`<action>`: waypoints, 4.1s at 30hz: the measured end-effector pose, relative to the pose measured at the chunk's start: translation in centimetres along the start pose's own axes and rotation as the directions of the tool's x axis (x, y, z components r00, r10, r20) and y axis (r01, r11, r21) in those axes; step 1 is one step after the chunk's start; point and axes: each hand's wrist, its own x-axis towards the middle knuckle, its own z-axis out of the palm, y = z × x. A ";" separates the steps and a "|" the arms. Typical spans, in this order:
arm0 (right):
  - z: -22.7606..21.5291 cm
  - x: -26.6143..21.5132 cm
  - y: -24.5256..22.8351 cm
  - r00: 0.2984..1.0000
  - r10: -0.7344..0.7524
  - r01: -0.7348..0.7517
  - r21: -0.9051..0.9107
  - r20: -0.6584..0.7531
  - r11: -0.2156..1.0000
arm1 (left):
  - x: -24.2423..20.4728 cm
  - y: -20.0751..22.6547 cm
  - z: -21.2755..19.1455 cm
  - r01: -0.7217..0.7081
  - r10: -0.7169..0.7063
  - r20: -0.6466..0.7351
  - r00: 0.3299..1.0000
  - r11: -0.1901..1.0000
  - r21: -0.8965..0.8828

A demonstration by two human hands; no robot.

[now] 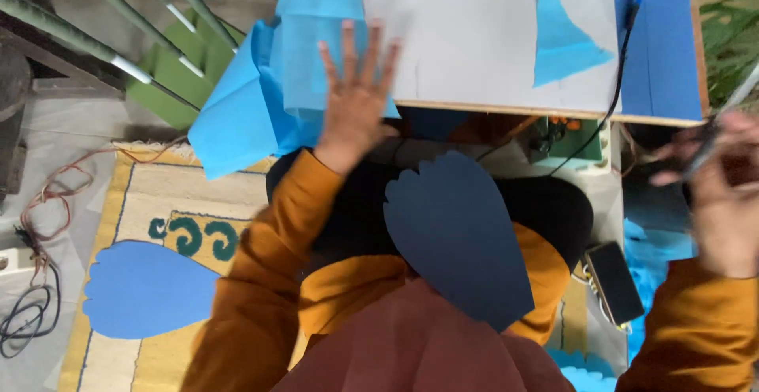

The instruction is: Cutting out petal-shaped pieces from blue fabric using a paper template, scissors, and a heat tool.

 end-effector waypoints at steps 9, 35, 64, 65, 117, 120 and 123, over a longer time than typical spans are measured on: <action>19.3 2.6 -3.7 0.684 0.506 -0.718 0.364 0.525 0.593 | -0.5 -3.7 3.2 -0.163 0.152 -0.116 0.982 0.982 -0.095; 38.1 14.2 -5.4 0.808 0.560 -0.589 0.232 0.183 0.774 | -2.8 -0.4 2.0 -0.079 -0.036 -0.324 0.946 0.939 -0.335; 39.3 17.9 -5.7 0.852 0.520 -0.523 0.156 0.065 0.838 | -3.1 0.1 3.5 -0.058 -0.022 -0.408 0.913 0.981 -0.182; 39.4 18.0 -5.6 0.851 0.521 -0.524 0.157 0.063 0.837 | -3.1 0.1 3.3 -0.060 -0.019 -0.407 0.913 0.981 -0.182; 40.7 24.8 -6.3 0.781 0.625 -0.623 -0.092 -0.016 0.777 | -4.3 0.6 3.6 -0.149 0.064 -0.331 0.941 0.960 -0.236; 40.6 24.9 -5.8 0.793 0.609 -0.608 -0.092 -0.019 0.789 | -4.3 0.5 3.6 -0.149 0.069 -0.322 0.944 0.962 -0.229; 40.1 24.8 -7.1 0.763 0.647 -0.644 -0.091 0.001 0.759 | -4.4 0.5 3.7 -0.151 0.076 -0.299 0.951 0.960 -0.235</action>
